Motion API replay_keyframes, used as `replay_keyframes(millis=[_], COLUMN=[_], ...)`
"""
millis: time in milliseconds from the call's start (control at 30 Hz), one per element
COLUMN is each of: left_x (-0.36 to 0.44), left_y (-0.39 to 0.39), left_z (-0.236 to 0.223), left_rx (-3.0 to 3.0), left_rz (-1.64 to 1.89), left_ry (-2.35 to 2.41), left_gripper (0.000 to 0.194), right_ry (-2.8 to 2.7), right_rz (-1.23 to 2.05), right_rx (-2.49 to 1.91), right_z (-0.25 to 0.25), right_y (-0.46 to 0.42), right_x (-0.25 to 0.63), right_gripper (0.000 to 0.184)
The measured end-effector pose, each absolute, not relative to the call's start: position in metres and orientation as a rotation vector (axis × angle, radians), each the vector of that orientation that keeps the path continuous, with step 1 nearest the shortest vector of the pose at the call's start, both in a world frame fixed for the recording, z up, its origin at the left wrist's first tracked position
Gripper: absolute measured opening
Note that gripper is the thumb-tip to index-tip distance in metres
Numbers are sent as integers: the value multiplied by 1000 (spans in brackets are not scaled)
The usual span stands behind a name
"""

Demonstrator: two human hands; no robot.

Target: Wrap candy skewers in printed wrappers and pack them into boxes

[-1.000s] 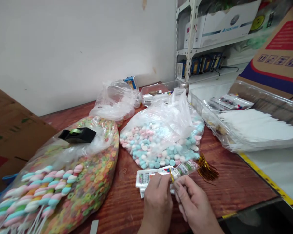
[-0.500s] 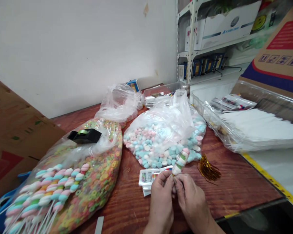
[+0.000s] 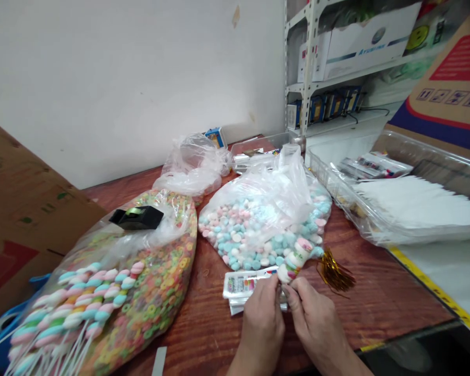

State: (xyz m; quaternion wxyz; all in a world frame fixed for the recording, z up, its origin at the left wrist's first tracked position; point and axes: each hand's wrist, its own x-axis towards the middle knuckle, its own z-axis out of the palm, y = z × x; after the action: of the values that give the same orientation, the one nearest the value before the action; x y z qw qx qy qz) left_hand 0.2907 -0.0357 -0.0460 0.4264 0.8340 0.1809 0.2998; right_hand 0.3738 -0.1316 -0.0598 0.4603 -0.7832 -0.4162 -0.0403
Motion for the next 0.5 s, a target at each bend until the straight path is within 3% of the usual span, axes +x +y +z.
replay_keyframes(millis=[500], left_x=[291], left_y=[-42], left_z=[-38], left_rx=[2052], left_rz=[804], left_ry=[631], left_gripper=[29], right_ry=[-922], right_rz=[-75], right_rx=[-1749], right_z=[-51], right_y=[-127], right_x=[366], right_gripper=[13])
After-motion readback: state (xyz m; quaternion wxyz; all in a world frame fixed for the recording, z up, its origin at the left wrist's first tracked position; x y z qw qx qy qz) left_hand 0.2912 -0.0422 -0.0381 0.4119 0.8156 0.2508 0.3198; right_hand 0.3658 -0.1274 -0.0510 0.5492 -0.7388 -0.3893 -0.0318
